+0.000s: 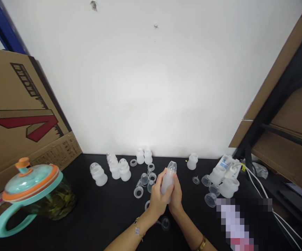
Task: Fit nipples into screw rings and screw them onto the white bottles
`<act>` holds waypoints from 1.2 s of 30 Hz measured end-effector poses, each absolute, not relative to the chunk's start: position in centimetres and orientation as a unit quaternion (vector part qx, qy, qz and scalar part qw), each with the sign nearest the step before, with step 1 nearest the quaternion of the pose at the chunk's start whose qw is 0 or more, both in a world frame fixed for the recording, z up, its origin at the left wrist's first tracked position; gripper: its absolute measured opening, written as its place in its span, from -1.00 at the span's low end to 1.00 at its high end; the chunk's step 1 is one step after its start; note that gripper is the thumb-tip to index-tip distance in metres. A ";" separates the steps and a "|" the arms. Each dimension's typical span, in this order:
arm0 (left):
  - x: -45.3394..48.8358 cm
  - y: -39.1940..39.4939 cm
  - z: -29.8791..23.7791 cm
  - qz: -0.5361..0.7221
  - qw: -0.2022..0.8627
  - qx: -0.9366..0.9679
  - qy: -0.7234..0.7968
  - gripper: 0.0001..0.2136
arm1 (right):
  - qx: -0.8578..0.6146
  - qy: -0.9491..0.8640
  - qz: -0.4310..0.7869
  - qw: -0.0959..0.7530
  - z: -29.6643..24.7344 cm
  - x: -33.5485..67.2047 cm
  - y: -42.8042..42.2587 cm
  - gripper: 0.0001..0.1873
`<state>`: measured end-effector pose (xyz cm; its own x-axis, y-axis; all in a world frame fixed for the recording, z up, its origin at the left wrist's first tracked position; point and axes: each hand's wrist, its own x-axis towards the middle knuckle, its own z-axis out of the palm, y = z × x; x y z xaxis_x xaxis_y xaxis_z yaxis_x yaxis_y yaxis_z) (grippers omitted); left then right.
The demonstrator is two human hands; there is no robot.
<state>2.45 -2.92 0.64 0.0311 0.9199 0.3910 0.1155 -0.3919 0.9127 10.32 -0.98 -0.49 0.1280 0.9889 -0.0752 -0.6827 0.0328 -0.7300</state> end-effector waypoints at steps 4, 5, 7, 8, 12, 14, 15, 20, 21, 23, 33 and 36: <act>2.4 -2.9 0.6 0.561 0.356 0.622 0.415 -0.48 | -0.316 -0.239 0.610 0.686 -0.4 10.3 -1.0 -0.62; 2.4 -2.9 0.6 0.561 0.356 0.621 0.415 -0.48 | -0.316 -0.240 0.611 0.685 -0.3 10.3 -1.1 -0.62; 2.4 -2.9 0.7 0.562 0.359 0.617 0.418 -0.47 | -0.318 -0.240 0.614 0.682 -0.2 10.3 -1.1 -0.61; 2.4 -3.0 0.7 0.561 0.361 0.615 0.419 -0.47 | -0.320 -0.238 0.614 0.681 -0.2 10.3 -1.1 -0.61; 2.5 -3.1 0.7 0.562 0.367 0.611 0.419 -0.47 | -0.330 -0.235 0.610 0.681 -0.1 10.3 -1.2 -0.62; 2.5 -3.1 0.6 0.566 0.366 0.609 0.418 -0.48 | -0.328 -0.237 0.615 0.677 -0.1 10.3 -1.2 -0.61; 2.5 -3.2 0.6 0.567 0.365 0.608 0.418 -0.48 | -0.327 -0.238 0.617 0.675 -0.1 10.3 -1.2 -0.61; 2.6 -3.2 0.6 0.564 0.376 0.603 0.421 -0.46 | -0.325 -0.240 0.616 0.676 -0.1 10.3 -1.3 -0.61; 2.6 -3.2 0.6 0.565 0.377 0.602 0.419 -0.46 | -0.325 -0.241 0.615 0.677 -0.1 10.3 -1.3 -0.61; 2.6 -3.2 0.6 0.567 0.376 0.603 0.417 -0.46 | -0.326 -0.243 0.614 0.677 -0.1 10.3 -1.4 -0.61; 2.6 -3.3 0.9 0.572 0.380 0.597 0.414 -0.47 | -0.316 -0.243 0.629 0.667 -0.2 10.3 -1.3 -0.58; 2.7 -3.3 1.0 0.573 0.382 0.596 0.413 -0.48 | -0.315 -0.236 0.636 0.663 -0.3 10.3 -1.3 -0.57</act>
<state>2.65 -3.33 0.96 0.0030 0.9300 0.3674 0.0551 -0.3670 0.9286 10.33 -1.26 -0.27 0.0788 0.9929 -0.0886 -0.6956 -0.0089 -0.7184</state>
